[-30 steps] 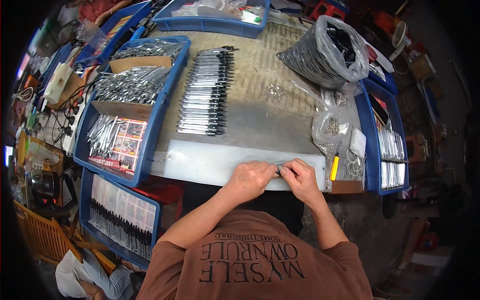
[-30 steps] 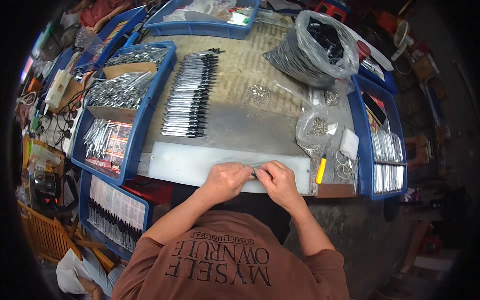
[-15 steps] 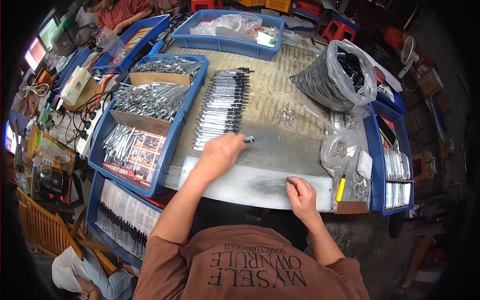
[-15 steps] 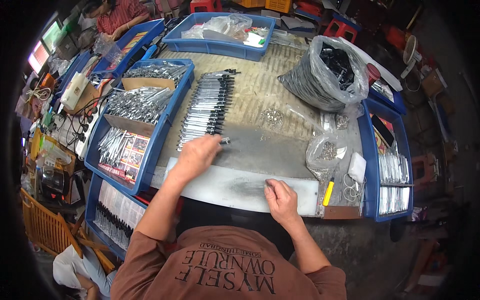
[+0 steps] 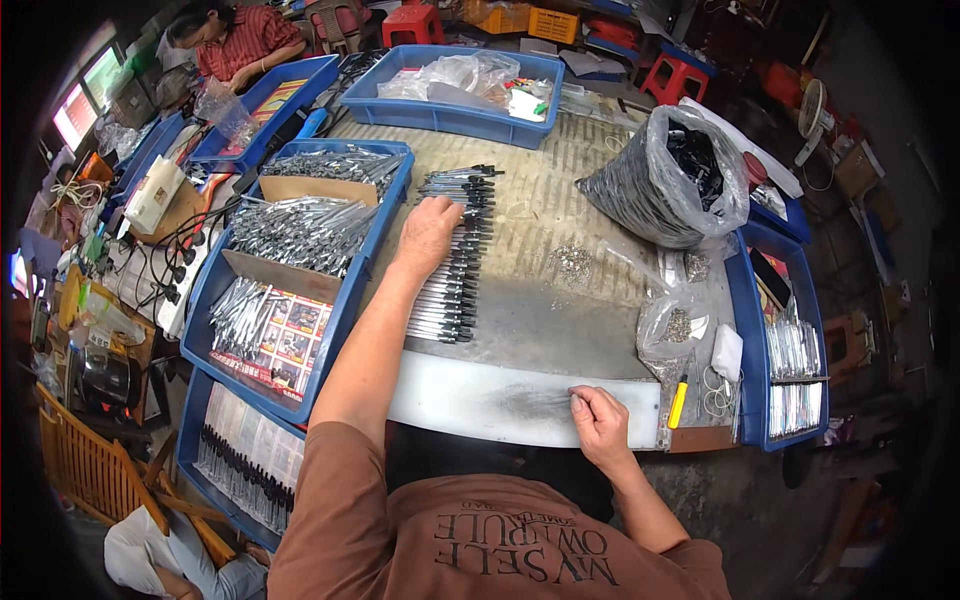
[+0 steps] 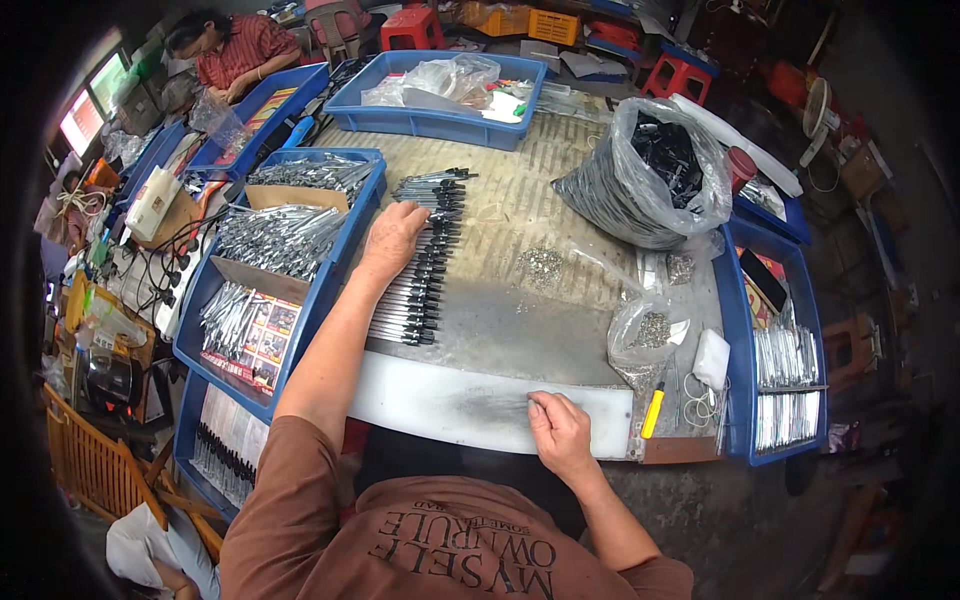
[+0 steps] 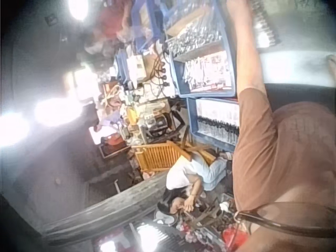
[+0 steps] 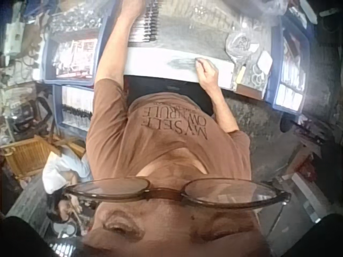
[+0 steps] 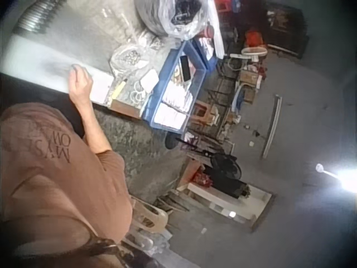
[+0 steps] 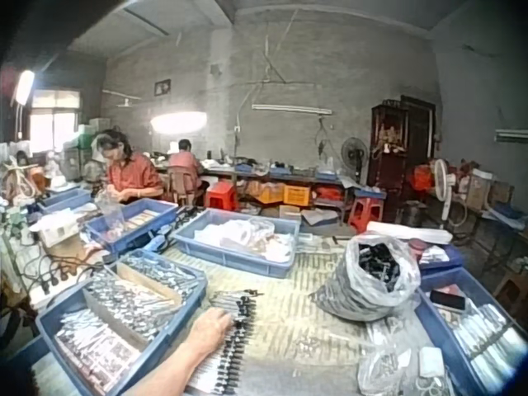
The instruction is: The person assembles small components by inserting metal pins into black plastic caps by hand and arranges the assembled pieces into rows on the table.
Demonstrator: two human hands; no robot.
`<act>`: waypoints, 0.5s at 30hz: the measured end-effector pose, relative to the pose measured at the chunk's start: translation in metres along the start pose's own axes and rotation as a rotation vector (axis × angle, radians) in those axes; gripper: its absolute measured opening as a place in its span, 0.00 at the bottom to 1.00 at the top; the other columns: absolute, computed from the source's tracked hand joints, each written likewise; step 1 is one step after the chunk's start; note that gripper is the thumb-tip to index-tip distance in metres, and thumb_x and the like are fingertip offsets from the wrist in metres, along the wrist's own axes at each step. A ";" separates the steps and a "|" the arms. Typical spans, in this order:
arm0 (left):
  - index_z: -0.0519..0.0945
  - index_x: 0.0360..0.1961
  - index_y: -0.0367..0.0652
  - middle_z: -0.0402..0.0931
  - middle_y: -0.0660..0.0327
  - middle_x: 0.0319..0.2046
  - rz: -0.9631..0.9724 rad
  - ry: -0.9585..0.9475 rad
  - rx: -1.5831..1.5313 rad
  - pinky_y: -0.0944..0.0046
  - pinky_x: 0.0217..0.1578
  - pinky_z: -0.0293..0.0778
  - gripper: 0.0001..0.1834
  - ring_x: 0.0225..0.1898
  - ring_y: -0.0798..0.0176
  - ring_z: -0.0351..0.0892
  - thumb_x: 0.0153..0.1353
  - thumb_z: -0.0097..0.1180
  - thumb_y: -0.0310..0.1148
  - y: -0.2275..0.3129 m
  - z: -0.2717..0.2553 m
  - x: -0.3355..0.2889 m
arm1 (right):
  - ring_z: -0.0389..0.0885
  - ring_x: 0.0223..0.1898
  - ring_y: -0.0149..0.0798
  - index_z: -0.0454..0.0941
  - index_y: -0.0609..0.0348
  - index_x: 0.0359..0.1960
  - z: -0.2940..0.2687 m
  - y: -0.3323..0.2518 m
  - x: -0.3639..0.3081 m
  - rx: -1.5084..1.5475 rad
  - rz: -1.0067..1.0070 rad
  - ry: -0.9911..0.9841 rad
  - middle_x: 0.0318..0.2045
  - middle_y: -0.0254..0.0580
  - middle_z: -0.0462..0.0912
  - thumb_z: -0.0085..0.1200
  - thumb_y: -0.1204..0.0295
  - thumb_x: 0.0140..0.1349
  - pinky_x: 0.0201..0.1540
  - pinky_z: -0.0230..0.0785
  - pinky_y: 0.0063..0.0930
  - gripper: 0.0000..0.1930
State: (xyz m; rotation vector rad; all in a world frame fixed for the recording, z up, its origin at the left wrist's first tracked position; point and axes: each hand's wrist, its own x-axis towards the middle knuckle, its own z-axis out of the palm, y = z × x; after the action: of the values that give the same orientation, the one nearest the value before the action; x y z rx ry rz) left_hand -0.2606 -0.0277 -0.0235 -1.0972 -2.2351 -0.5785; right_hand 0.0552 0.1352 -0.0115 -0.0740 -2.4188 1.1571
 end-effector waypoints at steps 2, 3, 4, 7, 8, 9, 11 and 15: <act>0.76 0.32 0.44 0.71 0.60 0.30 0.014 -0.006 0.013 0.59 0.37 0.68 0.10 0.36 0.56 0.71 0.47 0.47 0.25 -0.004 0.007 0.005 | 0.75 0.21 0.43 0.75 0.66 0.31 -0.001 0.000 0.000 0.001 0.002 -0.004 0.22 0.47 0.76 0.50 0.76 0.55 0.24 0.65 0.30 0.05; 0.76 0.33 0.45 0.71 0.61 0.30 0.025 -0.011 0.026 0.59 0.36 0.68 0.10 0.36 0.57 0.71 0.48 0.47 0.26 -0.006 0.010 0.007 | 0.75 0.20 0.42 0.75 0.66 0.31 -0.002 0.000 0.000 0.016 0.022 -0.011 0.21 0.47 0.76 0.50 0.76 0.55 0.24 0.65 0.29 0.05; 0.76 0.33 0.45 0.71 0.61 0.30 0.027 -0.012 0.025 0.59 0.36 0.68 0.10 0.36 0.57 0.71 0.48 0.47 0.26 -0.007 0.012 0.008 | 0.74 0.20 0.42 0.75 0.66 0.31 -0.002 0.000 0.000 0.031 0.042 -0.016 0.21 0.47 0.76 0.50 0.77 0.55 0.23 0.65 0.29 0.05; 0.76 0.32 0.45 0.70 0.61 0.28 0.046 0.008 0.030 0.61 0.36 0.67 0.10 0.36 0.58 0.70 0.48 0.47 0.27 -0.010 0.017 0.011 | 0.74 0.19 0.41 0.75 0.66 0.30 -0.001 0.002 0.000 0.028 0.025 -0.008 0.20 0.46 0.75 0.50 0.77 0.55 0.23 0.64 0.28 0.05; 0.76 0.32 0.45 0.70 0.61 0.28 0.056 0.002 0.038 0.61 0.37 0.67 0.09 0.36 0.59 0.70 0.48 0.47 0.27 -0.011 0.018 0.011 | 0.74 0.19 0.41 0.75 0.66 0.30 -0.001 0.001 0.000 0.027 0.026 -0.009 0.20 0.46 0.75 0.50 0.77 0.55 0.23 0.64 0.28 0.05; 0.76 0.32 0.45 0.70 0.62 0.28 0.066 -0.004 0.046 0.61 0.37 0.66 0.09 0.36 0.59 0.70 0.47 0.47 0.27 -0.012 0.018 0.012 | 0.74 0.19 0.41 0.75 0.66 0.30 -0.001 0.000 0.000 0.025 0.021 -0.009 0.20 0.46 0.75 0.50 0.77 0.55 0.23 0.64 0.28 0.05; 0.75 0.31 0.45 0.70 0.62 0.27 0.083 -0.011 0.050 0.61 0.37 0.67 0.09 0.36 0.59 0.70 0.47 0.47 0.26 -0.011 0.018 0.014 | 0.74 0.19 0.41 0.75 0.66 0.30 -0.001 0.001 0.001 0.027 0.019 -0.009 0.20 0.46 0.75 0.50 0.77 0.55 0.23 0.64 0.28 0.05; 0.77 0.35 0.42 0.73 0.60 0.30 0.092 -0.060 0.065 0.61 0.39 0.69 0.13 0.36 0.58 0.71 0.45 0.47 0.24 -0.010 0.021 0.014 | 0.73 0.18 0.41 0.75 0.66 0.30 0.000 0.002 0.001 0.029 0.012 -0.001 0.19 0.46 0.74 0.50 0.77 0.55 0.22 0.64 0.29 0.05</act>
State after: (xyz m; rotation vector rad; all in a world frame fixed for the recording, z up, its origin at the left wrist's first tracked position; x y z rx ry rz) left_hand -0.2825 -0.0129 -0.0310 -1.1909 -2.2247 -0.4375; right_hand 0.0537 0.1369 -0.0124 -0.0781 -2.4048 1.1979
